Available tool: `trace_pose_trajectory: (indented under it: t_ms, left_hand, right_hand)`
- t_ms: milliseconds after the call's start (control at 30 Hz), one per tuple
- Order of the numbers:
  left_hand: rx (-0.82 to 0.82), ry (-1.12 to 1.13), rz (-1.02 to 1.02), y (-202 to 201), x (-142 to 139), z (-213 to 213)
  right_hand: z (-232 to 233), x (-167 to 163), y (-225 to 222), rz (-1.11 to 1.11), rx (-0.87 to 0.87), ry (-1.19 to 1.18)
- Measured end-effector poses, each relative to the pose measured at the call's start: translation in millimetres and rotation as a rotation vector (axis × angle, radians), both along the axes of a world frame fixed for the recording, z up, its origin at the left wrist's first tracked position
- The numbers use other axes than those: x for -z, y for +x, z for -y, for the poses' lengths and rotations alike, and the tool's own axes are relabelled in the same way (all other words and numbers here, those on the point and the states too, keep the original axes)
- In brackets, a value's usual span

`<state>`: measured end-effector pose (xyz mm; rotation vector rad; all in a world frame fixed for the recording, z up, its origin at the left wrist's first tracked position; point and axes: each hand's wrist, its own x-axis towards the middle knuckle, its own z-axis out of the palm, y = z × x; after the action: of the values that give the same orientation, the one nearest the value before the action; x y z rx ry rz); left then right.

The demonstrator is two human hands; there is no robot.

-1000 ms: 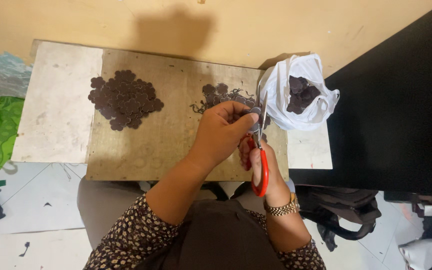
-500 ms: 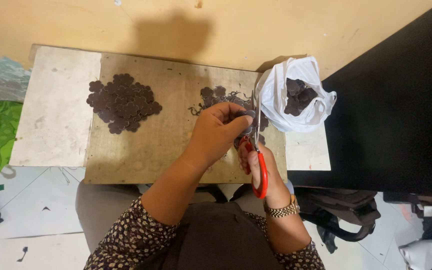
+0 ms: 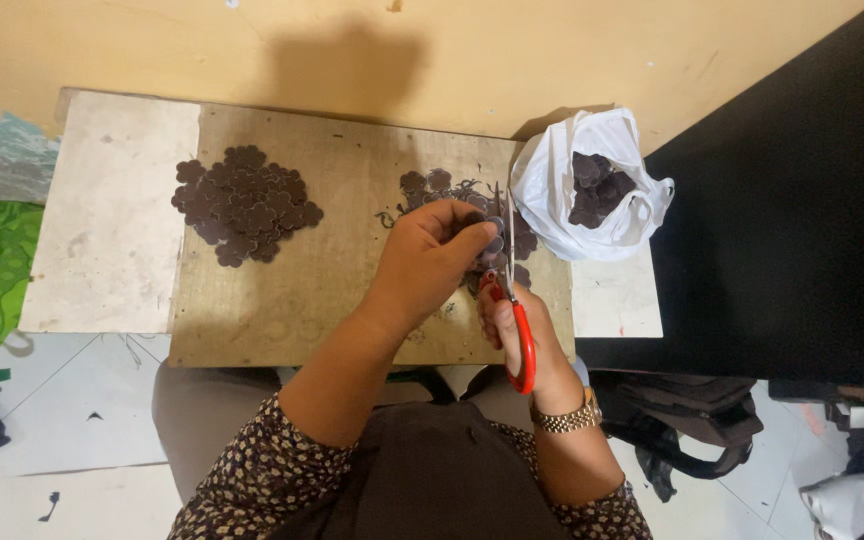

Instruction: The person uses red-handled scissors to cut dark brown material into small flower-like shapes. They hold each piece with the left hand and trim the edges with the right, placing finished pieces into a white bag on the table.

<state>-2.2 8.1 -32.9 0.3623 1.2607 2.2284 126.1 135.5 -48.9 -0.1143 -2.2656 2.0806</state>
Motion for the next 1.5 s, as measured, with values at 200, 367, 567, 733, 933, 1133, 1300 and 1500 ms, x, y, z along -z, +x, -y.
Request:
trace_pose_trajectory:
  t_ms: [200,367,567,733,933,1133,1300,1500]
  left_hand:
    - [-0.020,-0.068,-0.027,-1,-9,3]
    - [-0.030,-0.163,-0.118,0,-16,7]
    - [-0.058,-0.258,-0.170,1,-18,7]
    - [-0.048,-0.232,-0.141,0,-15,6]
    - [-0.014,-0.163,-0.113,-3,-9,6]
    - [0.008,-0.179,-0.057,-6,-5,9]
    - [0.012,-0.130,-0.066,-7,-4,10]
    - [0.009,-0.201,-0.042,-8,-8,12]
  right_hand:
    - [-2,-4,0,-0.036,-0.047,0.065]
    - [-1,-8,-1,-0.026,-0.060,0.087]
    - [-2,-6,-1,-0.002,-0.050,0.056]
    - [-3,0,-1,0.014,-0.043,0.034]
    - [-4,3,0,0.056,-0.050,0.014]
    - [-4,3,1,0.072,-0.036,0.064]
    - [-6,4,4,0.077,-0.031,0.080]
    - [-9,9,5,0.107,-0.007,0.122]
